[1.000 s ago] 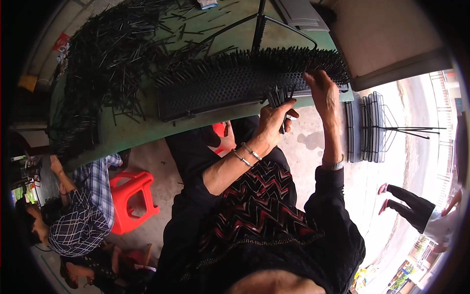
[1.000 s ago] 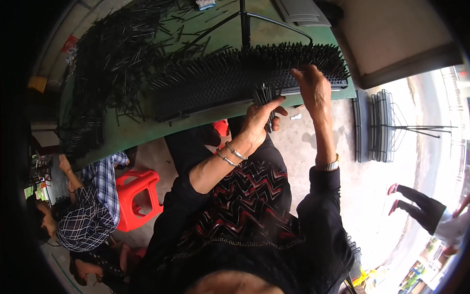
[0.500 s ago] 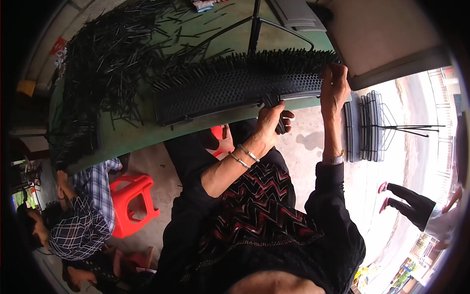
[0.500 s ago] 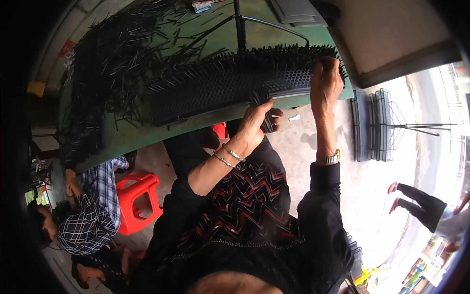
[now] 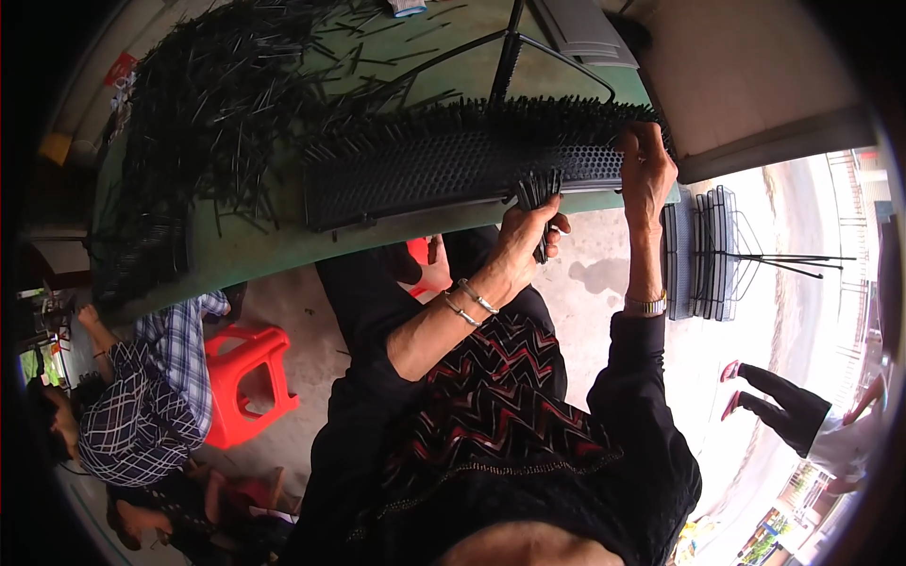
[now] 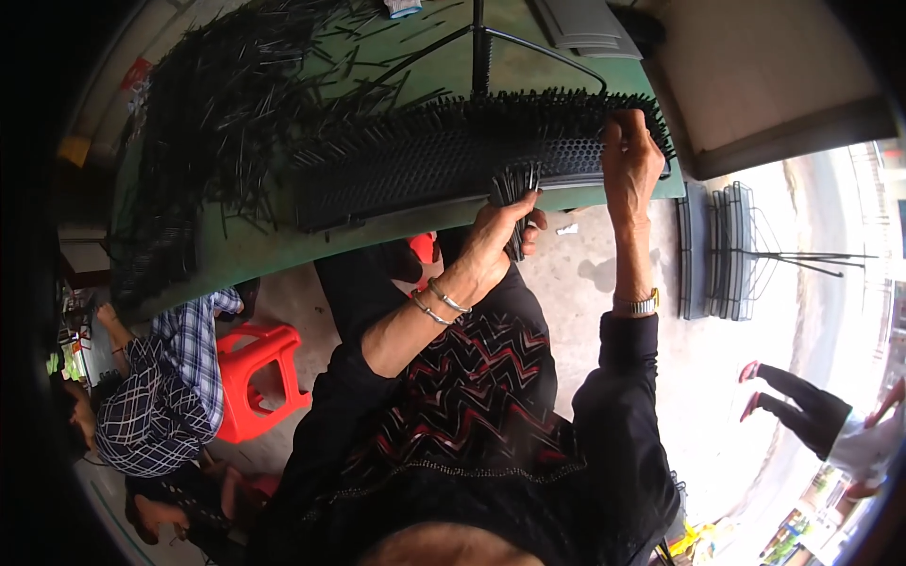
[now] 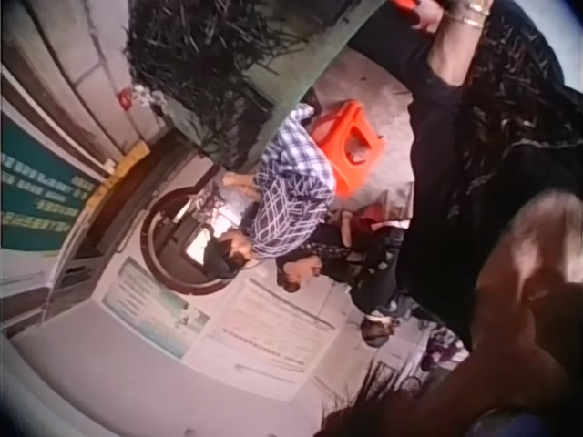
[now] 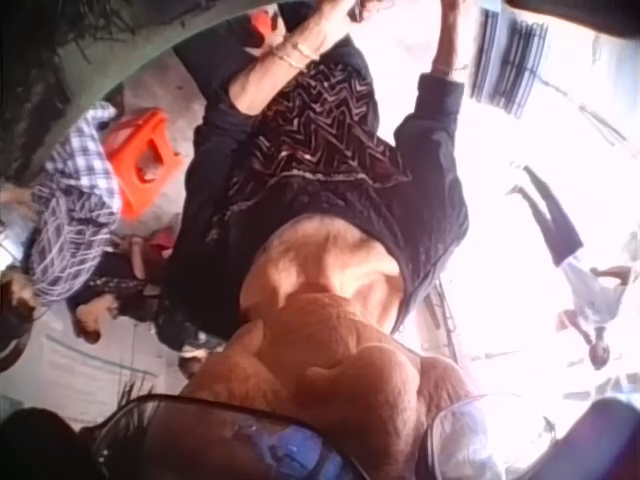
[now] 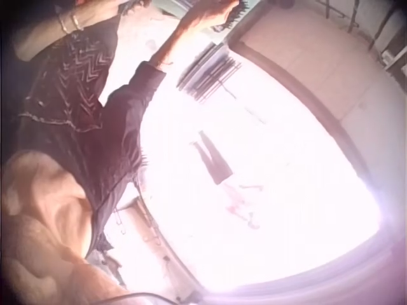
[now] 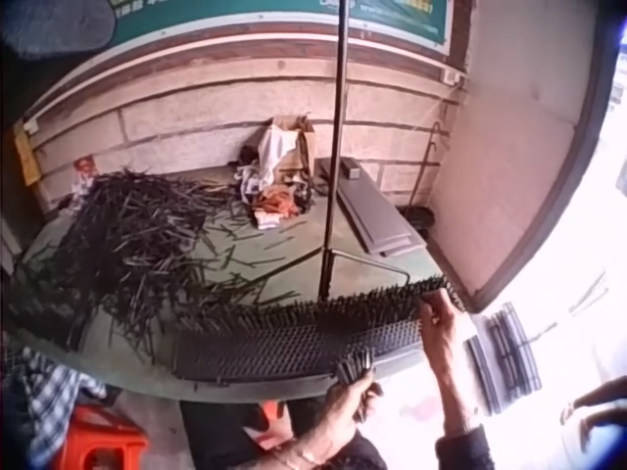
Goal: Insert bundles of black plastic bristles into a brush base.
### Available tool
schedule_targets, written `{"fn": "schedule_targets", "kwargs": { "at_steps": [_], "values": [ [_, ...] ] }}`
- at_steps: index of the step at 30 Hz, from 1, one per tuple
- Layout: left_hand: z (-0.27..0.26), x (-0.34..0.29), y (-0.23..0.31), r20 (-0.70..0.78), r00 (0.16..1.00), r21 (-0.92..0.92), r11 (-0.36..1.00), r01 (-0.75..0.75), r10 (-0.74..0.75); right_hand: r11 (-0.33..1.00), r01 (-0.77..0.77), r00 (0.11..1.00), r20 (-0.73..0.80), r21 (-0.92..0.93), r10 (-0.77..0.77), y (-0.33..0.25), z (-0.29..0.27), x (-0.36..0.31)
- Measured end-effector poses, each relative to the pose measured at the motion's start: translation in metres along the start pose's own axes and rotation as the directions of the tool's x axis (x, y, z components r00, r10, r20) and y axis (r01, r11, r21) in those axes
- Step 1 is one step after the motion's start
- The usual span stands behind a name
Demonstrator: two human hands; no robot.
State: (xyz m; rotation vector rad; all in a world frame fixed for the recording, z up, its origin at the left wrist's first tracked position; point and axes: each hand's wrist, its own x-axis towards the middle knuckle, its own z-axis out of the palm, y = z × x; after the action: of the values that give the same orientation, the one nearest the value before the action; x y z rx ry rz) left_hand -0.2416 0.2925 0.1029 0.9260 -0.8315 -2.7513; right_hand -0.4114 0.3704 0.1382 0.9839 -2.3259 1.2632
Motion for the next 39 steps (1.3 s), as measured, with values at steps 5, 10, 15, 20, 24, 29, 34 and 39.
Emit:
{"fn": "schedule_targets", "kwargs": {
  "at_steps": [5,10,15,20,24,29,34,39],
  "values": [
    [-0.003,-0.006,0.002,0.017,0.999,-0.01,0.999,-0.036,0.036,0.996,-0.078,0.994,0.08,0.048,0.074,0.009,0.006,-0.003],
    [-0.005,-0.013,0.003,0.011,0.996,-0.001,0.997,-0.083,0.083,0.936,0.102,0.991,0.115,-0.336,-0.066,0.01,0.013,-0.01],
    [-0.01,-0.018,0.01,-0.038,0.994,0.014,0.995,-0.102,0.103,0.987,-0.14,0.937,0.31,-0.083,0.159,-0.035,0.001,-0.021],
    [-0.011,-0.025,0.019,-0.008,0.996,0.072,0.994,-0.083,0.084,0.809,-0.456,0.705,0.705,0.37,0.075,-0.044,0.003,-0.034],
    [-0.019,-0.027,0.02,-0.016,0.997,0.117,0.99,-0.079,0.081,0.789,-0.503,0.666,0.74,0.351,0.096,-0.05,0.006,-0.028],
    [-0.026,-0.028,0.023,-0.113,0.989,-0.023,0.995,-0.101,0.098,0.827,-0.457,0.754,0.636,0.326,0.166,-0.061,0.009,-0.016],
    [-0.033,-0.021,0.023,-0.12,0.991,-0.216,0.973,-0.082,0.057,0.952,-0.183,0.962,0.244,0.245,0.122,-0.074,0.029,-0.006],
    [-0.031,-0.019,0.02,-0.116,0.992,-0.179,0.981,-0.071,0.051,0.988,0.128,0.982,0.13,0.091,-0.139,-0.06,0.058,-0.002]
  ]
}}
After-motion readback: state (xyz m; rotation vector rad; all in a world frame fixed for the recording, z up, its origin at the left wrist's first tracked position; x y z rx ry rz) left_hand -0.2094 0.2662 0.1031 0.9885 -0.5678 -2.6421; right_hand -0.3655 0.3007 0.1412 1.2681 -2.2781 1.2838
